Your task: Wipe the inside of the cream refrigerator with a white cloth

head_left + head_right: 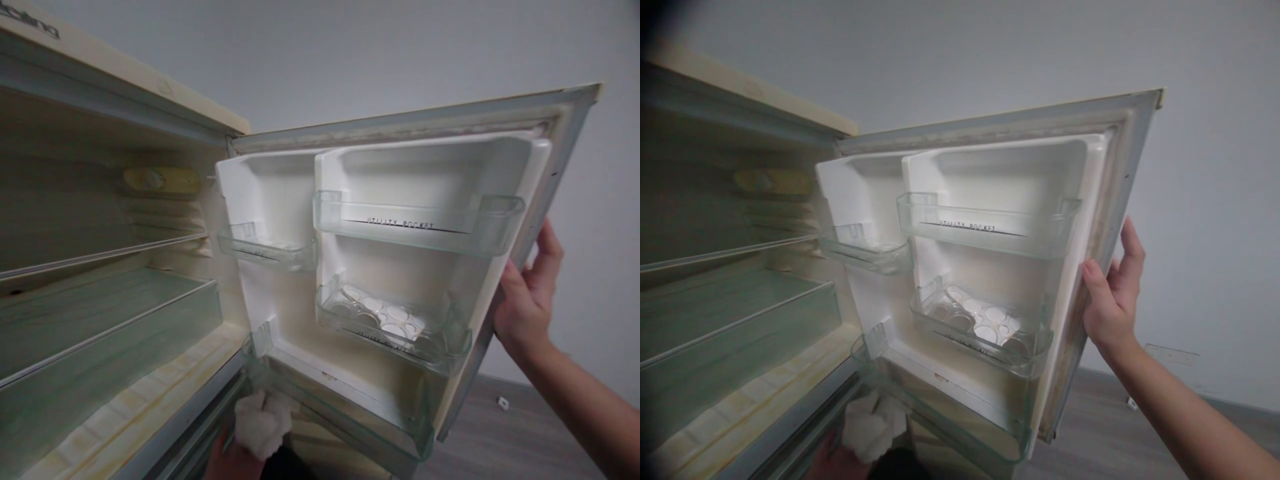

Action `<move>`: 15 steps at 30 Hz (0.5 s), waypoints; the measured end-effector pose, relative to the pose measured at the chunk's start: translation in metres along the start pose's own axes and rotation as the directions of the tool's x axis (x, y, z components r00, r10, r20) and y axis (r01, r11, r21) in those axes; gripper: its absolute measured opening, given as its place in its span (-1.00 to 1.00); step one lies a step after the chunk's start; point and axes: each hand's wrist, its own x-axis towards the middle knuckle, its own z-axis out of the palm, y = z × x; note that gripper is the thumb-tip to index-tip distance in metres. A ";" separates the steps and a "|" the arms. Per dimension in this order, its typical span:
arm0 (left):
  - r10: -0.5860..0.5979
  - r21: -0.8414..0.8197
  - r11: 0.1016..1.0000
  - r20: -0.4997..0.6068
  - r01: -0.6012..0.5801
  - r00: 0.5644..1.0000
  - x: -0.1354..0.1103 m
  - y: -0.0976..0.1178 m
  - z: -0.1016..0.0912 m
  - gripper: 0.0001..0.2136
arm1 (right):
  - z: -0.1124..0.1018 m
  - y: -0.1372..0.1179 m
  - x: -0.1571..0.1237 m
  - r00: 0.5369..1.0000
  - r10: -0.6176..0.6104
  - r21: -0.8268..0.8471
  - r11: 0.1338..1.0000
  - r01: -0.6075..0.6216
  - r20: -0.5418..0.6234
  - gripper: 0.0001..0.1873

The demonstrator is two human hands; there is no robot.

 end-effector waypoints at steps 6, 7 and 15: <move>-0.131 0.314 0.928 -0.232 0.201 0.964 0.057 0.003 -0.020 -0.55 | -0.001 0.000 0.000 1.000 0.004 -0.045 0.999 -0.004 -0.007 -0.30; -0.132 0.305 0.931 -0.227 0.199 0.965 0.060 0.002 -0.020 -0.55 | -0.001 -0.001 0.000 1.000 0.013 -0.040 0.999 -0.014 -0.007 -0.29; -0.267 -0.056 0.962 -0.404 0.268 0.875 0.047 -0.022 0.010 -0.66 | -0.002 0.004 0.002 1.000 -0.002 -0.036 0.999 0.002 -0.014 -0.28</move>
